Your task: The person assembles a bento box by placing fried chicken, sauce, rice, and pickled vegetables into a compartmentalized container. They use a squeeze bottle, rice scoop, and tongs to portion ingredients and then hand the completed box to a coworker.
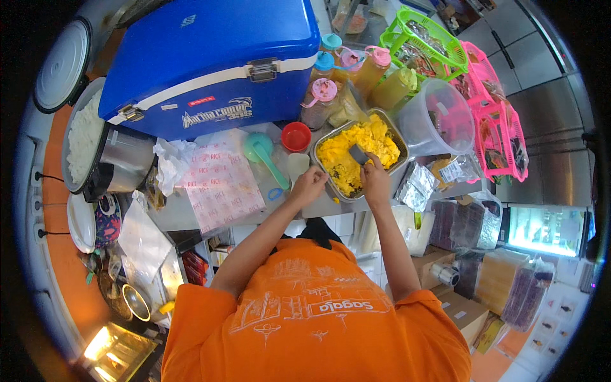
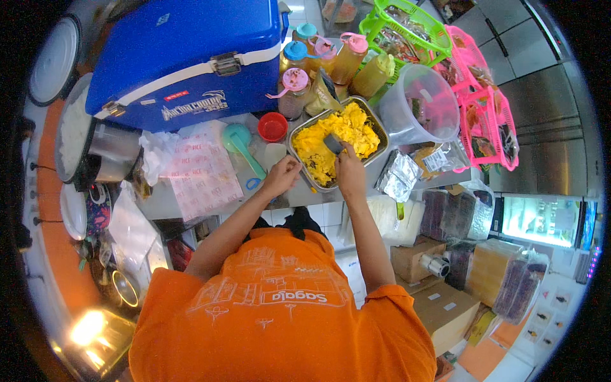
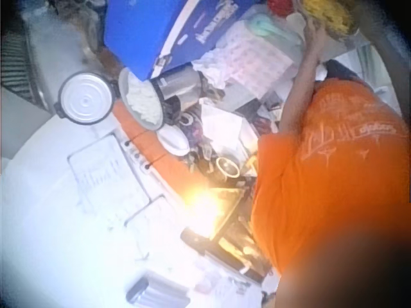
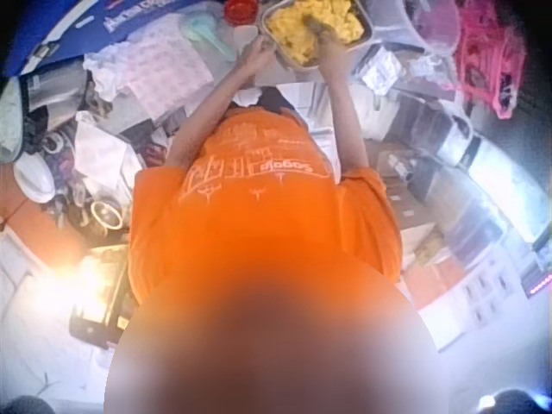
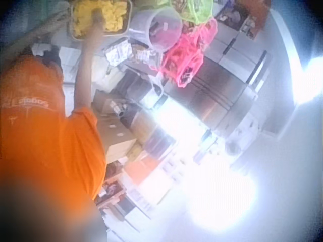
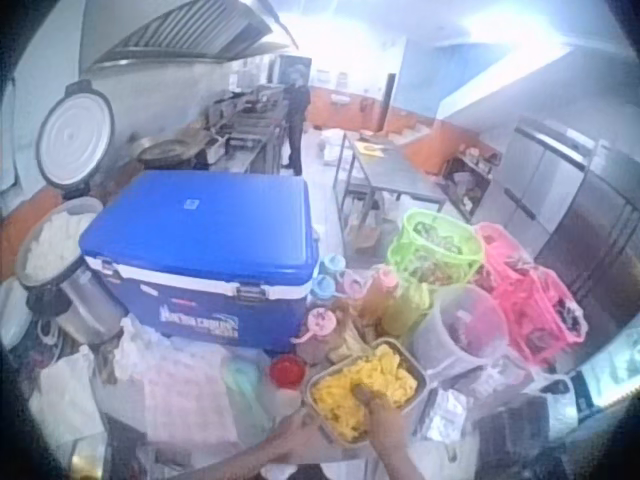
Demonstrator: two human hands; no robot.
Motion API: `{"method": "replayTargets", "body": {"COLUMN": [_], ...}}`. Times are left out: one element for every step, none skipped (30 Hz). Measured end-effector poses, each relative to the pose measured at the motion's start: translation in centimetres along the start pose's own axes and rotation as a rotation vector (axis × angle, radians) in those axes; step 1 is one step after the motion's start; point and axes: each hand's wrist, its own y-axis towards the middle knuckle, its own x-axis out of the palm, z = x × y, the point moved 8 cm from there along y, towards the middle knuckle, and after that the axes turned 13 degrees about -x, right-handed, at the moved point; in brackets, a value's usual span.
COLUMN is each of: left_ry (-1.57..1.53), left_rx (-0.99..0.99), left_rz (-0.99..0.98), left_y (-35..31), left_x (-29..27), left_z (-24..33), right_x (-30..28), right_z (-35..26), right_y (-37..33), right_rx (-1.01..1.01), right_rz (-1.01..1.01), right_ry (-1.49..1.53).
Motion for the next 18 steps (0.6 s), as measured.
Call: {"method": "replayTargets", "body": {"left_ry": [-0.135,-0.109,-0.117,-0.167,-0.164,-0.201,-0.286,-0.268,-0.293,-0.363,-0.359,-0.403,-0.502,-0.453,-0.457,-0.519,-0.442,-0.423], "left_rx": [-0.092,-0.099,-0.135,-0.205,-0.178,-0.187,-0.222,-0.184,-0.170,-0.190,-0.162,-0.165,-0.206,-0.164,-0.162,-0.186,-0.156,-0.143], "left_rz": [-0.044,0.008,0.031,0.031,0.051,0.048,0.027,0.058,0.074,0.062,0.080,0.073,0.046,0.080,0.090,0.070,0.104,0.108], "left_y": [0.8,1.1,1.3,1.5,1.5,1.4,1.3,1.2,1.1,1.0,0.9,0.9,0.8,0.7,0.6,0.6,0.4,0.4], "left_x": [1.0,1.1,1.4,1.6,1.6,1.7,1.9,1.8,1.7,1.9,1.9,2.0,2.4,2.2,2.2,2.4,2.2,2.2], "left_z": [-0.7,-0.9,-1.2,-1.9,-1.8,-2.0,-2.3,-2.1,-2.0,-2.2,-2.0,-2.0,-2.4,-2.1,-2.1,-2.3,-2.0,-1.9], "right_x": [0.4,0.8,1.2,1.9,2.4,3.0,3.3,3.8,4.4,5.0,5.0,5.0,5.1,5.0,5.1,5.0,4.2,3.2], "right_z": [-0.4,-0.8,-1.2,-1.3,-1.5,-1.6,-2.0,-2.1,-2.4,-2.5,-3.0,-3.5,-3.7,-3.7,-3.2,-3.0,-2.9,-2.4], "right_y": [0.3,0.4,0.4,0.3,0.2,0.0,-0.2,-0.4,-0.6,-0.9,-1.1,-1.4,-1.6,-1.8,-2.0,-2.2,-1.9,-1.2], "right_rx": [-0.045,-0.085,-0.123,-0.128,-0.135,-0.141,-0.169,-0.174,-0.177,-0.157,-0.192,-0.211,-0.214,-0.192,-0.150,-0.138,-0.151,-0.197], "right_rz": [0.000,0.007,0.024,0.003,-0.009,-0.029,-0.011,-0.047,-0.095,-0.151,-0.151,-0.159,-0.206,-0.241,-0.314,-0.381,-0.354,-0.314], "right_ry": [-0.002,-0.006,-0.010,0.009,0.028,0.052,0.055,0.068,0.083,0.091,0.116,0.134,0.131,0.144,0.138,0.140,0.189,0.244]}}
